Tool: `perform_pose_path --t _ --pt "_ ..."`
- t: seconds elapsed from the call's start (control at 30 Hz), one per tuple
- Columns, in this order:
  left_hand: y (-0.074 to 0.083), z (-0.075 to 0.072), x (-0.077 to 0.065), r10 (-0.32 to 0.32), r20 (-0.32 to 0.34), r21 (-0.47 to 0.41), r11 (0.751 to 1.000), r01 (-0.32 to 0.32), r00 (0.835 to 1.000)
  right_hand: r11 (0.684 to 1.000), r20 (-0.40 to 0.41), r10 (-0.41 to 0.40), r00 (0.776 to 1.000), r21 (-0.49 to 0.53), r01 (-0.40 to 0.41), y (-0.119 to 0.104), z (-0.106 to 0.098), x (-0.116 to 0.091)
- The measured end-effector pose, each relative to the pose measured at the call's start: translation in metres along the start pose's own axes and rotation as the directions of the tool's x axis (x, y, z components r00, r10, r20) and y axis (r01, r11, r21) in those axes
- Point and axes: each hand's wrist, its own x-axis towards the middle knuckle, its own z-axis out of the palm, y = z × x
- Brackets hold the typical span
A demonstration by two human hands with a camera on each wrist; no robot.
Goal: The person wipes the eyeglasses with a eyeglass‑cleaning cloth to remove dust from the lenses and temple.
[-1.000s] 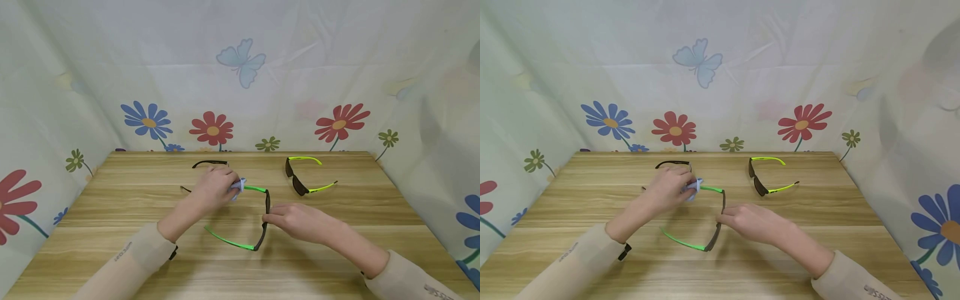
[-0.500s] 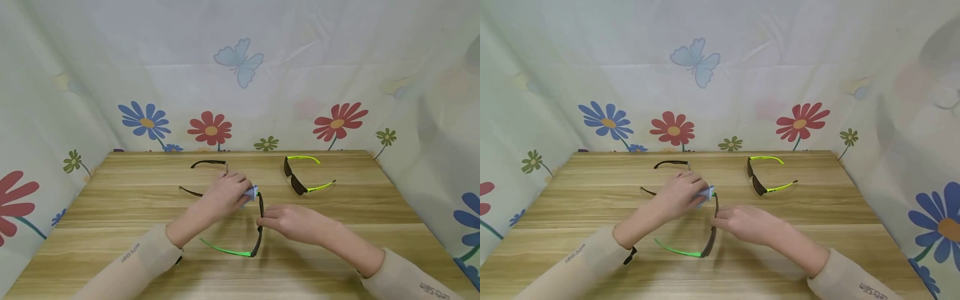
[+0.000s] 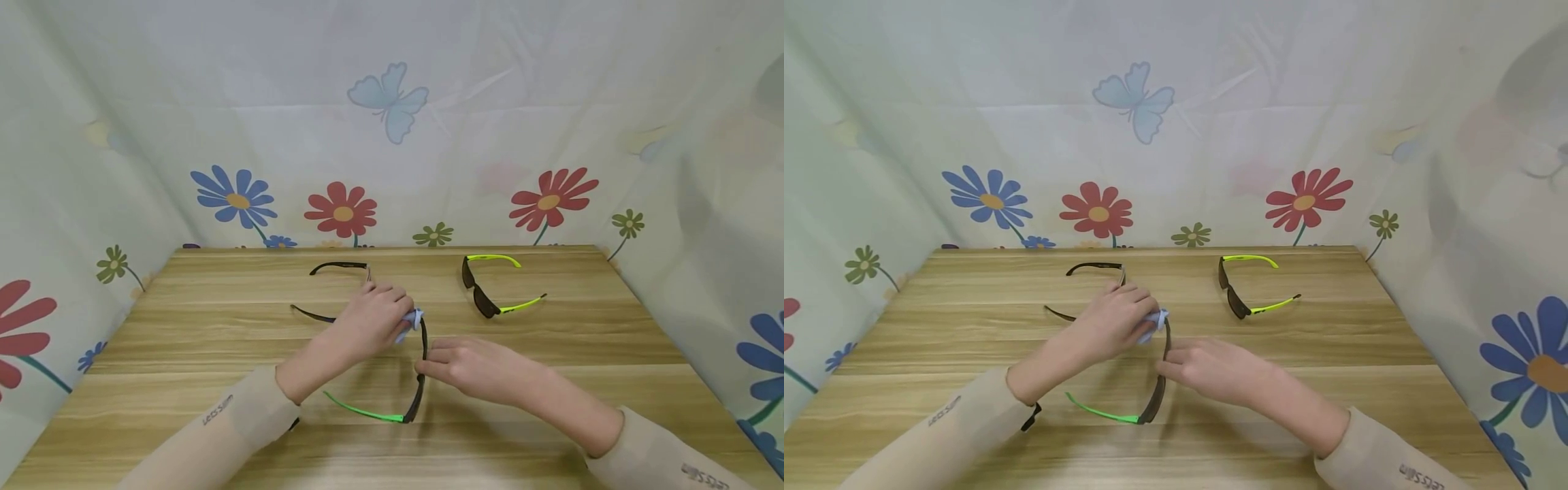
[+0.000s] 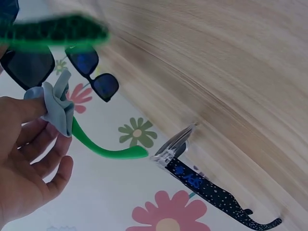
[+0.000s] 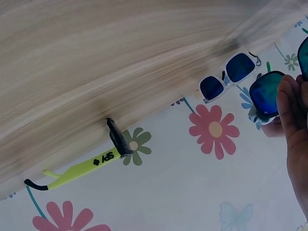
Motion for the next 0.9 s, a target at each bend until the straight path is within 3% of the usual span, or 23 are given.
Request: perform_pose_path --t 0.4,0.63,0.9 --pt "-0.02 0.009 -0.006 -0.076 0.068 -0.083 0.993 0.081 0.995 0.999 -0.007 0.048 0.999 0.011 -0.048 0.002 0.004 -0.005" --pt "-0.033 0.014 -0.011 -0.088 0.055 -0.108 0.99 0.093 0.995 0.998 -0.026 0.065 0.998 0.011 -0.064 0.004 0.001 -0.01" --pt "-0.049 0.016 -0.019 -0.167 0.071 -0.167 0.97 0.176 0.983 0.996 -0.072 0.077 0.994 0.056 -0.073 0.012 -0.002 -0.021"
